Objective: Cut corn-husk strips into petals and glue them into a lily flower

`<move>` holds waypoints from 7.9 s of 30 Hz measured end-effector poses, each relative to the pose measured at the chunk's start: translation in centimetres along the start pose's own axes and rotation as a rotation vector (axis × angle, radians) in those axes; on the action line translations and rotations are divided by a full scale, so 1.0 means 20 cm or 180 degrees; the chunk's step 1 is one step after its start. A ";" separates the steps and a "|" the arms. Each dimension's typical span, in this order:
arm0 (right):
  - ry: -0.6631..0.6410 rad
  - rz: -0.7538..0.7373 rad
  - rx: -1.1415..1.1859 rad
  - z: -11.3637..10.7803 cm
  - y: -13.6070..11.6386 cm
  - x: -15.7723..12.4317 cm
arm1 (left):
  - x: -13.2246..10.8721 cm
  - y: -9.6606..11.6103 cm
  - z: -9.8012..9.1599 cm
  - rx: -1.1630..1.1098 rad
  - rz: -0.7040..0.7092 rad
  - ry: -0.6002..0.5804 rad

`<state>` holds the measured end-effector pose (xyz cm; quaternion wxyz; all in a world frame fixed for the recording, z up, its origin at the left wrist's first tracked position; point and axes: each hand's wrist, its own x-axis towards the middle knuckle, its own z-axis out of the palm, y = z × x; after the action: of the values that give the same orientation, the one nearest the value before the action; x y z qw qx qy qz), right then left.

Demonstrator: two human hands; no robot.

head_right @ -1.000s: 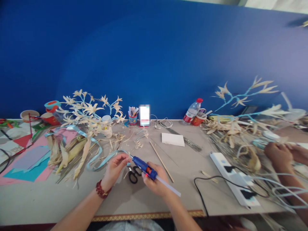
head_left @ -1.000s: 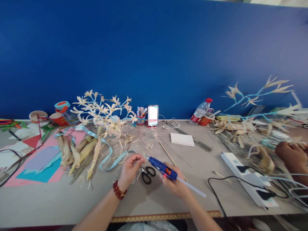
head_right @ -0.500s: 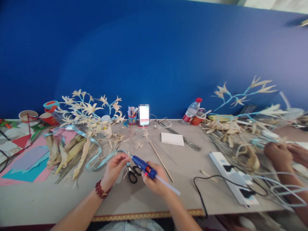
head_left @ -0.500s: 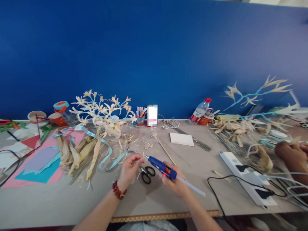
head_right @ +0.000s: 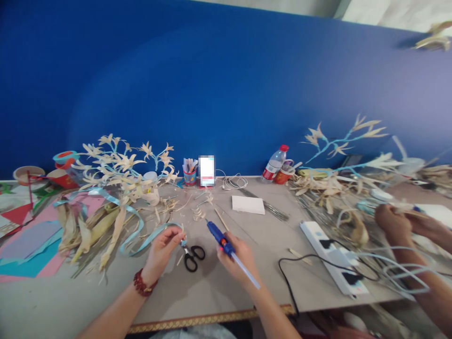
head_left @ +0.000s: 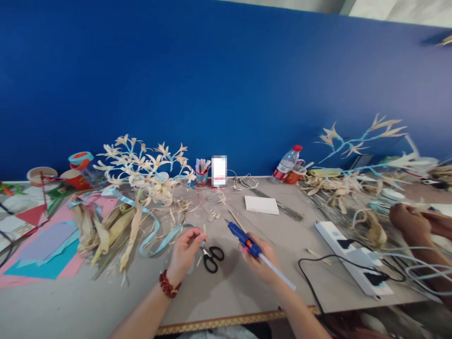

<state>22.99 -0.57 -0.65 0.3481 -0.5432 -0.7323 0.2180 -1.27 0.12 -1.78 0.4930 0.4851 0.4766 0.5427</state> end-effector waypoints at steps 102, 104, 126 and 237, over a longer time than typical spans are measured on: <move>-0.0087 0.0027 0.2821 0.20 -0.37 0.19 | -0.04 0.12 0.03 -0.1808 -0.0832 -0.0807; -0.0095 0.0059 0.2808 0.21 -0.37 0.19 | -0.04 0.11 0.03 -0.1851 -0.0836 -0.0814; 0.0205 -0.0090 0.2404 0.25 -0.36 0.19 | -0.04 0.09 0.02 -0.2020 -0.0835 -0.0891; -0.0656 0.0088 0.3206 0.22 -0.38 0.16 | -0.03 0.07 -0.01 -0.1289 -0.0330 -0.1143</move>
<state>14.33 0.43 2.58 0.4896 -0.2935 -0.5597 0.6007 -1.57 -0.58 -0.47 0.6836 0.4401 0.2875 0.5063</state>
